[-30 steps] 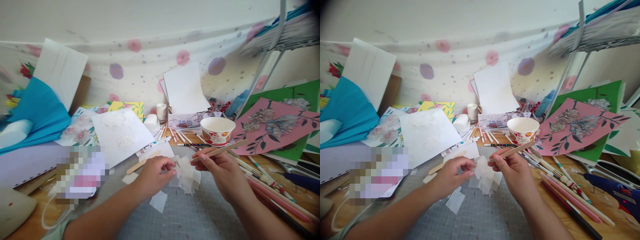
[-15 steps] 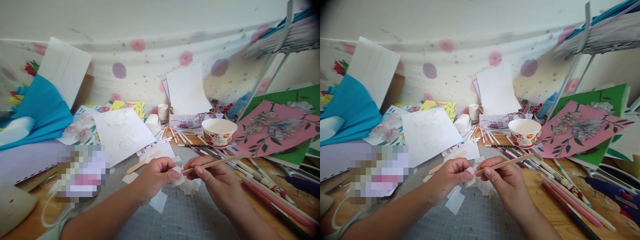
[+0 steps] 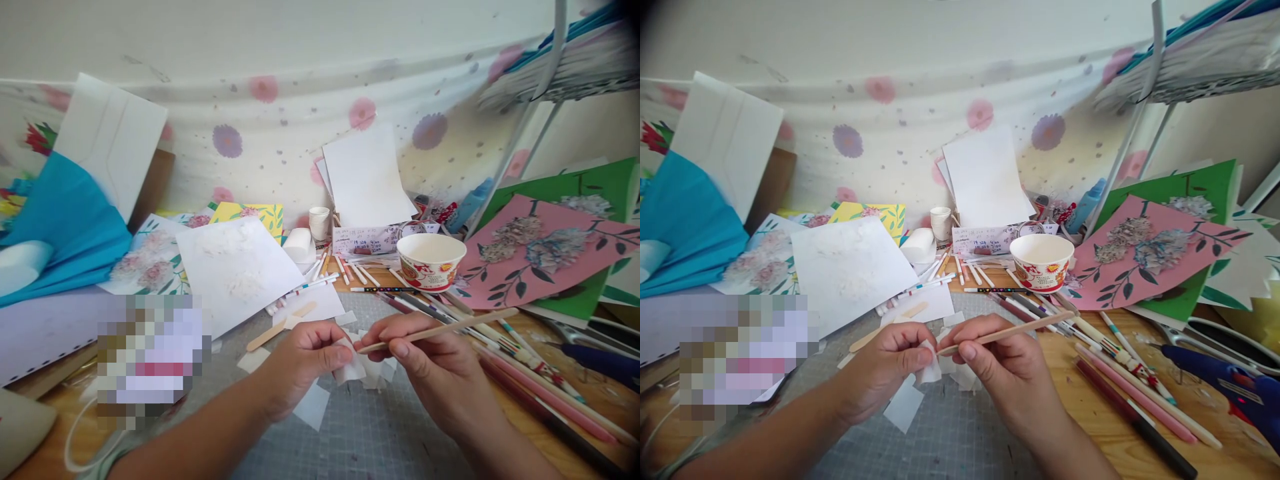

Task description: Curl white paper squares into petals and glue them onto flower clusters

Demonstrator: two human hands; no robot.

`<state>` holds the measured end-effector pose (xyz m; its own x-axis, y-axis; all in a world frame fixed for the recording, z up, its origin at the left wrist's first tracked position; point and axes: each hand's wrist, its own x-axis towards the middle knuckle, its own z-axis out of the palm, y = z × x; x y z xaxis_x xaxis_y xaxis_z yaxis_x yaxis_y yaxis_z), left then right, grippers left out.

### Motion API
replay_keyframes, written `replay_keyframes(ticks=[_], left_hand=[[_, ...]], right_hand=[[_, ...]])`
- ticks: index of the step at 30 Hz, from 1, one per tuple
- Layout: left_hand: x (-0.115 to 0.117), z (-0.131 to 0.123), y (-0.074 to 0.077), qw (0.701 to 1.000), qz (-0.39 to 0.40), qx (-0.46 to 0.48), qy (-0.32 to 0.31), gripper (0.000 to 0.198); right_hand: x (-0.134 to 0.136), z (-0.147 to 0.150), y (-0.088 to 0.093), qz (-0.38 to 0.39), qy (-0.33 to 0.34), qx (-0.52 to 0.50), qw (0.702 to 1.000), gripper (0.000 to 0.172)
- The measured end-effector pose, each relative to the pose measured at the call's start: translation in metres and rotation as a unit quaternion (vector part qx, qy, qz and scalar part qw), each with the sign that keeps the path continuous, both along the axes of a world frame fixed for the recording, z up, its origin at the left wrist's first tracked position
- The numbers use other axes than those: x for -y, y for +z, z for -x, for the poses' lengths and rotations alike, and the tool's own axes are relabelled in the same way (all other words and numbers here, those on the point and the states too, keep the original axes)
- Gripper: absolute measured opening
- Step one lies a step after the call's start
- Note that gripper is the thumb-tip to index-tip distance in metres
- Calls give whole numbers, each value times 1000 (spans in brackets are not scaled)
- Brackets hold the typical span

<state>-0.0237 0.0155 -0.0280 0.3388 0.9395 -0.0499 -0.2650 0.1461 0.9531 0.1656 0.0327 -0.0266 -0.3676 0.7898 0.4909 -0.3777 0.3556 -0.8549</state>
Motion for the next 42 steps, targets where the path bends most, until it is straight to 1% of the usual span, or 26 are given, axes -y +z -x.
replay_keyframes(ticks=[10,15,27,34,42], left_hand=[[1,0,0,1000,19,-2,9,25],[0,1,1,1000,17,-14,6,26],[-1,1,1,1000,18,-22,2,26],[0,0,1,999,22,-22,6,27],[-1,2,0,999,17,-41,8,27]], right_hand=[[0,-1,0,-21,-1,13,1000,9],[-1,0,-1,-10,-2,15,1000,9],[0,1,-2,-19,-6,12,1000,9],[0,0,-1,-17,-5,22,1000,9],[-1,-1,2,-43,-21,57,997,10]])
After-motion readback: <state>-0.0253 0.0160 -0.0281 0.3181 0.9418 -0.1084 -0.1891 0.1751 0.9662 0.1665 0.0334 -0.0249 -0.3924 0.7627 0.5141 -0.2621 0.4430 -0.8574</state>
